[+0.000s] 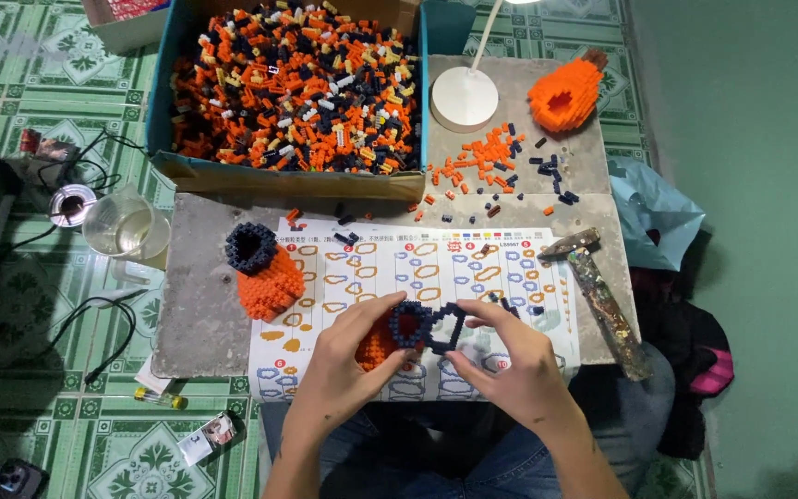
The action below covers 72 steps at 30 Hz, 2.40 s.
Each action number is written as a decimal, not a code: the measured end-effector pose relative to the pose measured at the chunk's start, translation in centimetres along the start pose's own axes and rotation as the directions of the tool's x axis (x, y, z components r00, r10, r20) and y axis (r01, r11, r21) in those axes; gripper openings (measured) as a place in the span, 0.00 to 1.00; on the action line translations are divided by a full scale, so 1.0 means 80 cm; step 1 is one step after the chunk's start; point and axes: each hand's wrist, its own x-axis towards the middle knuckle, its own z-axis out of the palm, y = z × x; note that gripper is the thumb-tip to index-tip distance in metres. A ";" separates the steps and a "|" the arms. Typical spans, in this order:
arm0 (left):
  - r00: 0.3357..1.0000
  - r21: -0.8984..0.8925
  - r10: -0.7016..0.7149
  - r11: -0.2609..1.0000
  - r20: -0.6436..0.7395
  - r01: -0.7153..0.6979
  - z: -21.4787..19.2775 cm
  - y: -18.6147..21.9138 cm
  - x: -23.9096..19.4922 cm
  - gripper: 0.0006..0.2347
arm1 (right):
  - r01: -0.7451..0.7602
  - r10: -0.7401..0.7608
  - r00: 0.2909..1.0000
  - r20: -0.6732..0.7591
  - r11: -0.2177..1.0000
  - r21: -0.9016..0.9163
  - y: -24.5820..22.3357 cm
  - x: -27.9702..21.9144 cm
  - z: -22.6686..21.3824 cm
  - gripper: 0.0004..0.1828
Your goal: The person assembles small plastic crochet pieces by hand, following a printed instruction sheet. They connect dark blue and orange components to form a small pumpkin-shaped object, repeatedly checking alignment and fit.
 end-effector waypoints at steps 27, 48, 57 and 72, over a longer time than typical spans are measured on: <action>0.993 -0.121 0.060 0.992 0.099 -0.047 -0.003 -0.013 0.008 0.26 | -0.196 0.202 0.979 0.014 0.929 0.315 0.018 -0.023 -0.018 0.41; 0.998 -0.043 0.030 0.999 0.064 -0.028 0.007 -0.010 0.003 0.26 | -0.303 0.340 0.940 -0.011 0.852 0.427 0.016 -0.049 -0.012 0.41; 0.990 -0.530 0.006 0.845 0.138 0.069 -0.010 -0.043 -0.006 0.31 | -0.377 0.439 0.898 -0.020 0.793 0.479 0.028 -0.056 -0.012 0.40; 0.992 -0.113 0.057 0.993 0.111 -0.044 0.002 -0.010 0.001 0.31 | -0.283 0.388 0.921 0.026 0.623 0.729 0.028 -0.064 0.004 0.38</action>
